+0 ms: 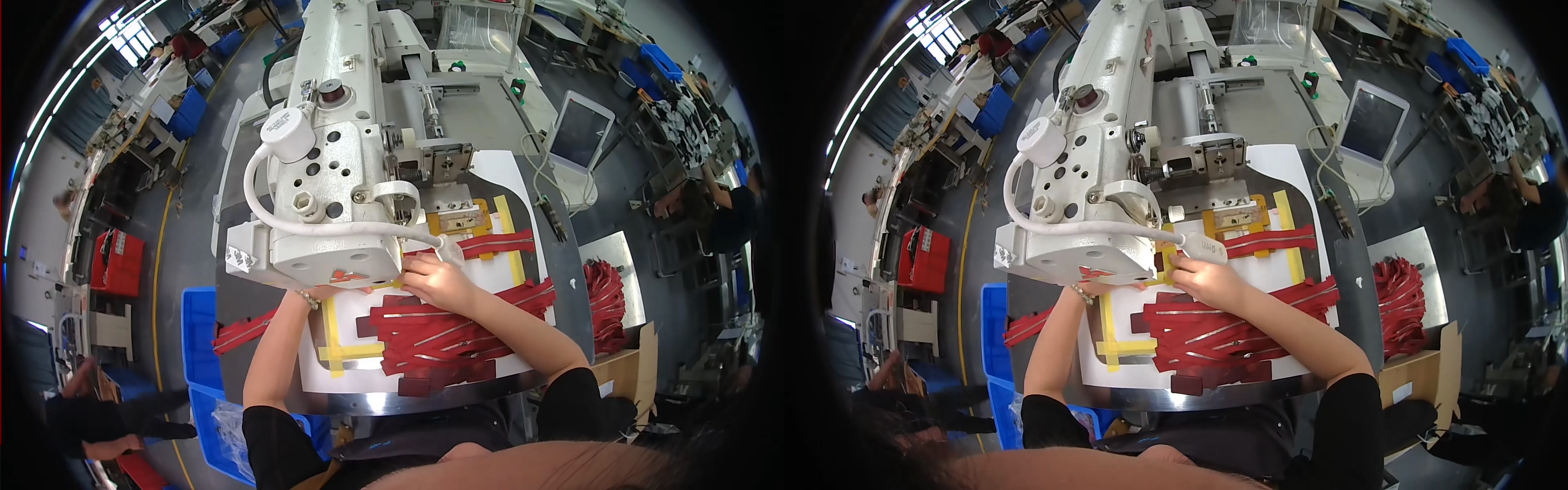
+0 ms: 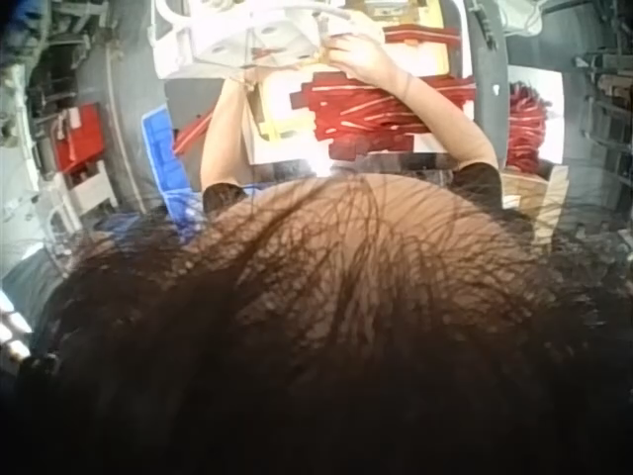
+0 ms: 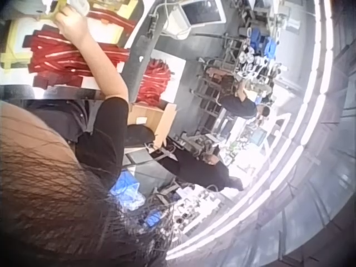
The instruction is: Operating a specialized sewing or bonding machine to process red leather or synthetic strips.
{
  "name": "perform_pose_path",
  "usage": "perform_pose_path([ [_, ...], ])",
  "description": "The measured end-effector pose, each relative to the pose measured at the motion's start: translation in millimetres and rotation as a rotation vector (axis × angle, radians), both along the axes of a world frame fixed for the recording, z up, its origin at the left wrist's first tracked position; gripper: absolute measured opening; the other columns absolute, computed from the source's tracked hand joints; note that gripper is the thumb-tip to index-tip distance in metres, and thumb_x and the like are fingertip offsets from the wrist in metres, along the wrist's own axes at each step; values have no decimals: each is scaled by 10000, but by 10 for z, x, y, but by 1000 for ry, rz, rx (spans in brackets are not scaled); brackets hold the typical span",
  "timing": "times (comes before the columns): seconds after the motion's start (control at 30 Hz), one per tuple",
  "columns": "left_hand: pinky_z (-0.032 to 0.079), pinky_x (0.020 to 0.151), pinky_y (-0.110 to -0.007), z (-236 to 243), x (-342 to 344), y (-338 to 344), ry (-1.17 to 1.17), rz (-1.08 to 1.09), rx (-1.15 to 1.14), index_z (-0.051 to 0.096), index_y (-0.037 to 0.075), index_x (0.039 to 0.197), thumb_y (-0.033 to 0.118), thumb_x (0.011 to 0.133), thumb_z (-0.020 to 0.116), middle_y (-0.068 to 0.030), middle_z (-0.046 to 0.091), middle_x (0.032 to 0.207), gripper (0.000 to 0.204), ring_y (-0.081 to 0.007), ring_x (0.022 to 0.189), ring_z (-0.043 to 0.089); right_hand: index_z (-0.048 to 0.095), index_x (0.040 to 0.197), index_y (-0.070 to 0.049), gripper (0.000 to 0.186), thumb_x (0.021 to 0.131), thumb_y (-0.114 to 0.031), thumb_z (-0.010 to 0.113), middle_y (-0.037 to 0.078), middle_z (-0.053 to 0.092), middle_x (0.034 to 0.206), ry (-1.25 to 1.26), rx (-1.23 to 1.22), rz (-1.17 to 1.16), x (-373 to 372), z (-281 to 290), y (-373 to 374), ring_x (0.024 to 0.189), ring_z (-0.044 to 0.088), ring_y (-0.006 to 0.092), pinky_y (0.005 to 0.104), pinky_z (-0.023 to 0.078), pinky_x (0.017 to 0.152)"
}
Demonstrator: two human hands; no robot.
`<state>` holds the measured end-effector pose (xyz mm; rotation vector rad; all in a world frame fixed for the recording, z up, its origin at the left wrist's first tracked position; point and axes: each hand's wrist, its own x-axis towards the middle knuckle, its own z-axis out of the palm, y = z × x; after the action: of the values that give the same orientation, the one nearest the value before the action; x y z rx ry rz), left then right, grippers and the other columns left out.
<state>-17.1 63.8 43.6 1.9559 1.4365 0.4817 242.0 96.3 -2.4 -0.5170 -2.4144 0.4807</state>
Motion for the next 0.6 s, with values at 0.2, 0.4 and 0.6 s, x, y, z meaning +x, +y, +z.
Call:
perform_pose_path([
  [0.2,455,944,-389,-302,-125,0,-171,1,-88,598,112,1186,483,627,832,-37,622,1162,711,-208,1053,583,656,969,-84,197,791,-158,697,65,622,1124,-24,73,-9,10,-13,-2,1028,605,244,332,513,855],
  [0.4,455,931,-375,-366,-40,-149,26,103,32,618,93,1159,534,693,772,-56,643,1119,659,-217,1059,588,655,971,-87,194,795,-159,695,61,615,1118,-47,45,-3,24,45,8,1024,606,236,319,519,836],
  [0.6,447,907,-377,-176,132,-513,207,213,93,732,96,969,503,817,641,-72,701,982,444,-234,973,628,658,953,-93,185,789,-162,704,60,613,1102,-62,56,-16,39,54,10,1018,605,224,328,517,835],
])
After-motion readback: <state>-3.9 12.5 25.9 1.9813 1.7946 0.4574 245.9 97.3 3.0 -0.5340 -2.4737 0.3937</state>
